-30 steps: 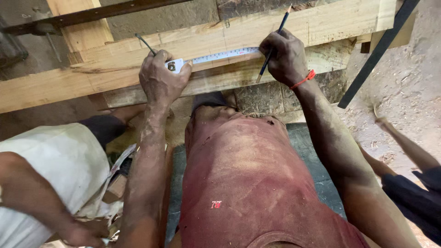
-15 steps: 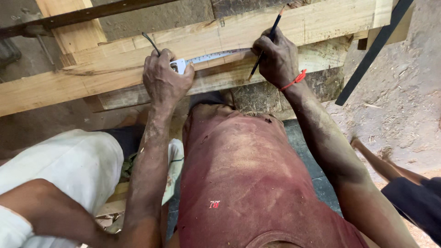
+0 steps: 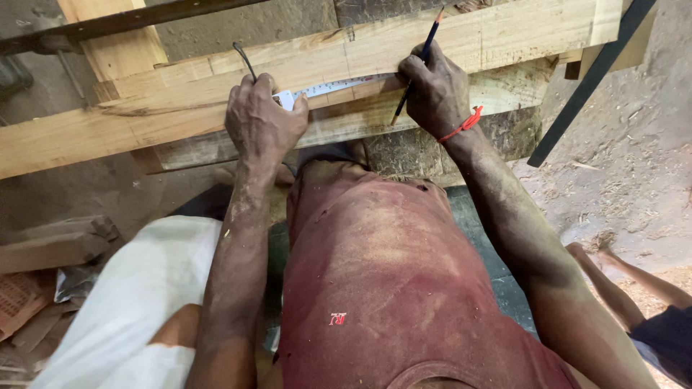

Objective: The person measures pieces of lumber using a tape measure and a square, marking lines across the wood with a pencil.

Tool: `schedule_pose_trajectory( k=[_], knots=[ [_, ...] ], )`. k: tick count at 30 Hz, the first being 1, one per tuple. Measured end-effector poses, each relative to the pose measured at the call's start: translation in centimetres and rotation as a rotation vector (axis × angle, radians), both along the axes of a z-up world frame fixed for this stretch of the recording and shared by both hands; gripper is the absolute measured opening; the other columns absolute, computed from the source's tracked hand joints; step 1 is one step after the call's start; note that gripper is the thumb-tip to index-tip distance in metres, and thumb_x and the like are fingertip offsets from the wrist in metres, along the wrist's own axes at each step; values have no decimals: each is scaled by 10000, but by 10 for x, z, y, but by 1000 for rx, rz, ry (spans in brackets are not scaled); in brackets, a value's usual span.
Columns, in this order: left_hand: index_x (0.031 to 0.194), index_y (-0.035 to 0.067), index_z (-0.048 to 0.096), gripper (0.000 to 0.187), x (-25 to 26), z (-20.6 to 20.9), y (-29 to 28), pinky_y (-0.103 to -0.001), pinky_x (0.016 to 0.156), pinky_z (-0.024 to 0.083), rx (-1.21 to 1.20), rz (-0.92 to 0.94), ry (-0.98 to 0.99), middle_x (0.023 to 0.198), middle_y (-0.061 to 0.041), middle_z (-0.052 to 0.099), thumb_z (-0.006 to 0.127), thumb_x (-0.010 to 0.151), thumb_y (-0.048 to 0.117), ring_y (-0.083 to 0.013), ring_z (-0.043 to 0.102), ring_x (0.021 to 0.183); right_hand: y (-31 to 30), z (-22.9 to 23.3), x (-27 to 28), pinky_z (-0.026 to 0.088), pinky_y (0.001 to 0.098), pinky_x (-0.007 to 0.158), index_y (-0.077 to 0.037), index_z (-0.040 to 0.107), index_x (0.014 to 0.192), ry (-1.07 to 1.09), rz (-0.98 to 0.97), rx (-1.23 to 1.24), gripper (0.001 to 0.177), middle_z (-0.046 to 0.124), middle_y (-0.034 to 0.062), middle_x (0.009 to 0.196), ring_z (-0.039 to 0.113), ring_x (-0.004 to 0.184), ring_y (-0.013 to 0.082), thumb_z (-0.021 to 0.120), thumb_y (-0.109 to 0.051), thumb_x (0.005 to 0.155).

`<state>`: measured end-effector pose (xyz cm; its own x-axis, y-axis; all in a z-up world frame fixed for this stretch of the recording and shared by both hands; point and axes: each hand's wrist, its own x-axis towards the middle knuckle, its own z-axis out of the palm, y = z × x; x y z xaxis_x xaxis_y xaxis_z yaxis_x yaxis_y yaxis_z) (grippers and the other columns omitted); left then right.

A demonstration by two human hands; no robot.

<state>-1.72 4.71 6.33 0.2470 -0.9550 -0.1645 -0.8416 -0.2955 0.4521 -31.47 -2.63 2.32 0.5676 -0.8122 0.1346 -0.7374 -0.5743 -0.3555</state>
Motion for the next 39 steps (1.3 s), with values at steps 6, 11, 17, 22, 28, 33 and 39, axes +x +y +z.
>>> schedule_pose_trajectory(
  k=[6, 11, 17, 22, 28, 33, 39],
  knots=[
    [1080, -25, 694, 516, 0, 4, -6, -508, 799, 523, 106, -17, -17, 1045, -191, 655, 821, 796, 386, -348, 628, 993, 1, 5, 1, 549, 303, 571, -87, 649, 997, -24, 6, -30, 132, 629, 114, 1081, 659, 785, 203, 772, -42, 979],
    [1084, -23, 699, 522, 0, 6, -7, -511, 812, 526, 97, -16, -29, 1074, -194, 660, 822, 788, 389, -351, 624, 1018, 1, 13, 5, 557, 329, 607, -85, 629, 977, -62, 16, -27, 154, 619, 110, 1084, 670, 823, 225, 748, 10, 957],
    [1086, -28, 697, 535, 0, 7, -11, -493, 790, 538, 163, -5, -19, 1074, -193, 660, 817, 786, 398, -342, 634, 1007, 2, 19, 6, 555, 368, 640, -86, 633, 982, -78, 17, -15, 172, 615, 122, 1100, 676, 848, 267, 743, 39, 942],
    [1090, -33, 699, 540, -2, 7, -9, -490, 773, 544, 131, -22, -50, 1029, -194, 667, 809, 786, 399, -339, 650, 973, 1, 18, 6, 556, 390, 650, -90, 643, 1000, -75, 17, -24, 189, 612, 127, 1109, 683, 858, 289, 771, 21, 918],
    [1088, -24, 702, 562, -6, 7, -12, -481, 782, 544, 195, -30, -91, 1040, -205, 676, 810, 787, 438, -346, 658, 966, 2, 16, 5, 558, 388, 649, -86, 653, 1015, -55, 6, -21, 194, 614, 124, 1123, 688, 855, 285, 790, 8, 913],
    [1133, -31, 701, 594, -7, 1, -14, -474, 730, 543, 231, -54, -97, 1017, -210, 690, 806, 792, 444, -328, 677, 900, 1, 14, 4, 571, 358, 636, -77, 654, 1022, -46, 9, 11, 190, 613, 121, 1122, 692, 853, 261, 793, 14, 931],
    [1078, -24, 724, 576, -7, 3, -18, -472, 743, 542, 214, -55, -97, 973, -198, 700, 826, 777, 457, -320, 691, 872, 0, 19, 5, 573, 381, 655, -82, 649, 1025, -54, 15, 12, 210, 609, 121, 1134, 694, 862, 280, 782, 32, 909]
  ],
)
